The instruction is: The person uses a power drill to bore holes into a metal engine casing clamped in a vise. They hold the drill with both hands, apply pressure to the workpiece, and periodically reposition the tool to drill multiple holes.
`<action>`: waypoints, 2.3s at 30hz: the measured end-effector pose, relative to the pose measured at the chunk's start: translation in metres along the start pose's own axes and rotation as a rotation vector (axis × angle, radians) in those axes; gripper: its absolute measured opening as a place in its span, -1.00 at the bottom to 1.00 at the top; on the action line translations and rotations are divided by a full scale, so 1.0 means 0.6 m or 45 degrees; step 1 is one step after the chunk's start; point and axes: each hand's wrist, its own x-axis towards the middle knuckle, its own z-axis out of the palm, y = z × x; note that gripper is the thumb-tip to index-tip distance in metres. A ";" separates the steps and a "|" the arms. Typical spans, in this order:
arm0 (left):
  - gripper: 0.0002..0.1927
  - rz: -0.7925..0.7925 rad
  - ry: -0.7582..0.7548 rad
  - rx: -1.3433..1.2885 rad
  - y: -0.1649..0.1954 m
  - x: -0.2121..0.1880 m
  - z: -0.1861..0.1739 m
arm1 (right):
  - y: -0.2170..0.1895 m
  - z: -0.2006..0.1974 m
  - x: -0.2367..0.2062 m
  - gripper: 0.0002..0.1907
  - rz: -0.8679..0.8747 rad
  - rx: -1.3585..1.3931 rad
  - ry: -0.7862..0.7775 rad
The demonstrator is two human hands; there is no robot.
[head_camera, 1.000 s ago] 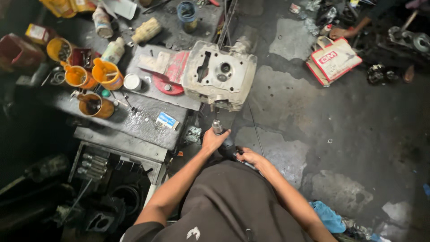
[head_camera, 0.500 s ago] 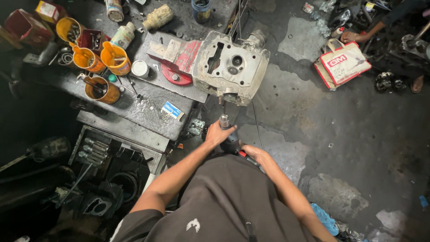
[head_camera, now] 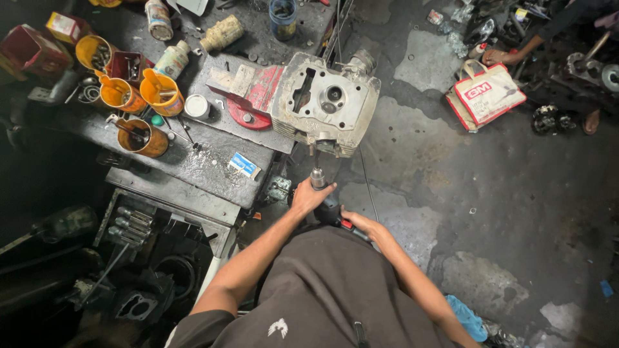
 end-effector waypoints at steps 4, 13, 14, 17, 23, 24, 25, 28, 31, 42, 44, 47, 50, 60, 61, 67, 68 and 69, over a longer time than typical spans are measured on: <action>-0.37 0.008 -0.025 -0.038 -0.003 0.002 0.000 | -0.004 0.001 -0.005 -0.29 0.011 0.020 0.015; -0.41 0.039 -0.015 -0.071 0.004 0.001 0.000 | -0.007 -0.001 -0.010 -0.22 -0.040 -0.038 0.033; -0.43 0.032 -0.028 -0.090 0.005 0.000 0.001 | -0.008 -0.001 -0.012 -0.20 -0.036 -0.061 0.046; -0.48 0.035 -0.041 -0.137 0.005 -0.002 0.003 | -0.018 0.004 -0.021 -0.02 -0.025 -0.030 0.041; -0.56 0.014 -0.070 -0.164 -0.002 0.012 0.010 | -0.033 0.012 -0.045 -0.04 0.314 0.078 0.154; -0.57 0.018 -0.059 -0.155 -0.002 0.016 0.011 | -0.031 0.010 -0.045 -0.02 0.242 0.078 0.159; -0.59 0.033 -0.072 -0.199 -0.004 0.021 0.014 | -0.027 0.009 -0.043 0.00 0.167 0.077 0.167; -0.65 0.052 -0.125 -0.298 -0.014 0.025 0.020 | -0.006 0.007 -0.030 0.04 -0.057 0.163 0.158; -0.69 0.063 -0.200 -0.390 -0.029 0.018 0.029 | 0.023 0.014 -0.021 -0.01 0.039 0.276 0.248; -0.66 0.226 -0.282 -0.498 -0.046 0.015 0.025 | 0.082 0.061 0.008 -0.09 0.022 0.298 0.479; -0.65 0.212 -0.246 -0.312 -0.039 0.009 0.007 | 0.090 0.076 0.018 -0.13 0.190 0.222 0.619; -0.63 0.183 -0.235 -0.178 -0.029 -0.001 -0.021 | 0.091 0.089 0.042 -0.16 -0.093 0.031 0.649; -0.68 0.206 -0.261 -0.187 -0.028 -0.007 -0.036 | 0.092 0.093 0.054 -0.20 0.131 -0.193 0.739; -0.70 0.148 -0.315 -0.432 -0.023 -0.002 -0.018 | 0.100 0.105 0.018 -0.15 0.049 0.190 0.365; -0.69 0.110 -0.296 -0.439 -0.016 -0.003 -0.016 | 0.101 0.105 0.012 -0.13 0.014 0.162 0.362; -0.66 0.041 -0.161 -0.436 0.022 -0.039 -0.009 | 0.108 0.133 -0.005 0.01 0.063 0.357 0.453; -0.66 0.060 -0.149 -0.449 0.026 -0.042 -0.009 | 0.107 0.137 -0.006 0.02 0.032 0.435 0.466; -0.66 0.079 -0.141 -0.463 0.030 -0.047 -0.009 | 0.106 0.141 -0.007 0.01 0.009 0.443 0.497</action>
